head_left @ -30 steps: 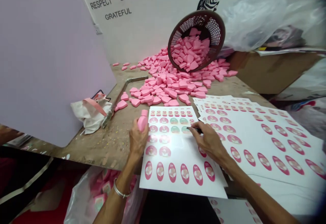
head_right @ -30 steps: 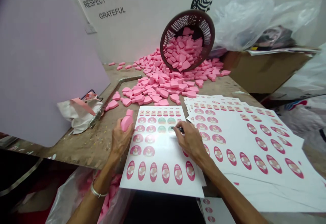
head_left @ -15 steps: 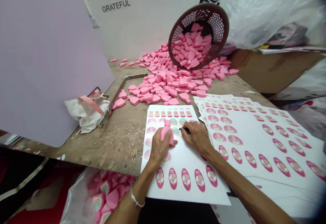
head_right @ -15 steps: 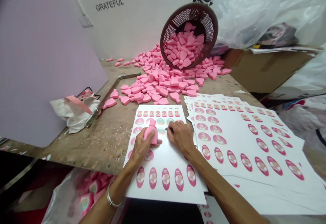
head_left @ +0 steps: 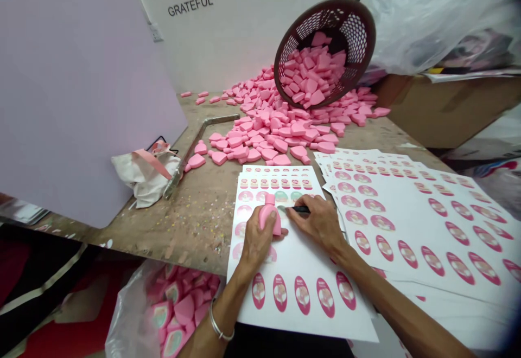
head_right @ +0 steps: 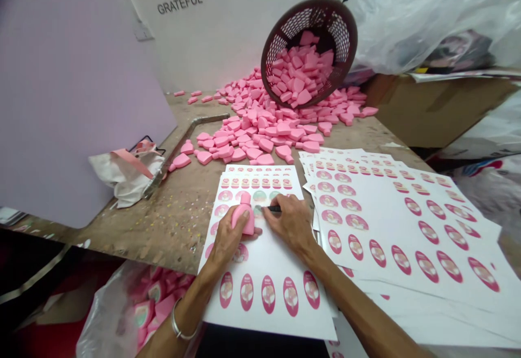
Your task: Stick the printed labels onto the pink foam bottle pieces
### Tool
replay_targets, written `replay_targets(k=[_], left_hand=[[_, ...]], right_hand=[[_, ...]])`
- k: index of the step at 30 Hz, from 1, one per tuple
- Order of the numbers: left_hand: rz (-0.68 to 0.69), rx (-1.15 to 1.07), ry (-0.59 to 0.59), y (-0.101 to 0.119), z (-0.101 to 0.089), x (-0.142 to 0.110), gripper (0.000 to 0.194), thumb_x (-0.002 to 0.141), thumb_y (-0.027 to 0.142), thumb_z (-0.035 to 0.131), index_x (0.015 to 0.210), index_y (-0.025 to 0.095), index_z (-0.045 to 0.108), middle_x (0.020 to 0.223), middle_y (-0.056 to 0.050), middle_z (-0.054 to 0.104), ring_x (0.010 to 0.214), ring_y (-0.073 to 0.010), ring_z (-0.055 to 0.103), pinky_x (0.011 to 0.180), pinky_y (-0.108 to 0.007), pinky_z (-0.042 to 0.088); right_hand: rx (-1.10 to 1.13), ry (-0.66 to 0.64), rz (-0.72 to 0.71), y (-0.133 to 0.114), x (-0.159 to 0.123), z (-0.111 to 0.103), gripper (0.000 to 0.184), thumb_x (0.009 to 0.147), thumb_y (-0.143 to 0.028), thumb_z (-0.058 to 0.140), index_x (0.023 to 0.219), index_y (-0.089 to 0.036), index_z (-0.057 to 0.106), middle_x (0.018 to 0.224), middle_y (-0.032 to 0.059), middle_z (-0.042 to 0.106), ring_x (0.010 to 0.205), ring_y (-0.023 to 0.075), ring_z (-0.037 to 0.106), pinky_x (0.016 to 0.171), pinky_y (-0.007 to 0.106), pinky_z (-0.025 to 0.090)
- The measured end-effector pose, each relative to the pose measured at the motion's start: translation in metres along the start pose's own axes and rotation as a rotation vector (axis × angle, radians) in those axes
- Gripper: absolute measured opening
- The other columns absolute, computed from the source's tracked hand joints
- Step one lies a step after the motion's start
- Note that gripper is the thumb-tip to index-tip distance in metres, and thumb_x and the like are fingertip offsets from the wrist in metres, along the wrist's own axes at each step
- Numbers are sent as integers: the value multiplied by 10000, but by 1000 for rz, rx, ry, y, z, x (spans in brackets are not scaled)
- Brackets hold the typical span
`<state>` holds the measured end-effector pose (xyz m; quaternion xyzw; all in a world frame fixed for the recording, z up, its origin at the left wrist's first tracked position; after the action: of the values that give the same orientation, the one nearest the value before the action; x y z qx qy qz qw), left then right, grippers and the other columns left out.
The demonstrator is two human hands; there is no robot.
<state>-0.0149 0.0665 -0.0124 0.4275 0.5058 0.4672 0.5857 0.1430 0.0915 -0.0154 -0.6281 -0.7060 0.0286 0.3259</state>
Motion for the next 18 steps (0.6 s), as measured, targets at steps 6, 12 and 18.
replay_targets(k=[6, 12, 18], left_hand=[[-23, -107, 50, -1, -5, -1, 497, 781, 554, 607, 1071, 156, 535, 672, -10, 626, 597, -186, 689, 597, -291, 573], [-135, -497, 13, 1, 0, -7, 564, 832, 619, 491, 934, 80, 623, 672, -63, 646, 597, -186, 656, 616, -358, 588], [-151, -549, -30, 11, 5, -13, 568, 866, 598, 457, 998, 84, 660, 792, -105, 717, 679, -207, 694, 679, -355, 585]], right_hand=[[520, -68, 287, 4, 7, -20, 374, 757, -553, 611, 669, -194, 555, 616, -5, 571, 579, 136, 517, 544, 265, 403], [634, -125, 263, -19, 0, -33, 350, 762, -518, 646, 856, -185, 697, 705, 13, 640, 627, 134, 551, 567, 256, 431], [705, -157, 233, -38, -8, -27, 277, 788, -452, 644, 904, -218, 736, 884, 30, 722, 803, 190, 641, 713, 296, 504]])
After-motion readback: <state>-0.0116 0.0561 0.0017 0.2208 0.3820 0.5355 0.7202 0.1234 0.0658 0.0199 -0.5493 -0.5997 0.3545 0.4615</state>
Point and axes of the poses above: each hand's wrist, its own x-axis towards the middle knuckle, its own z-axis out of the palm, y = z × x, the point moved 3 cm from there along x, towards the middle knuckle
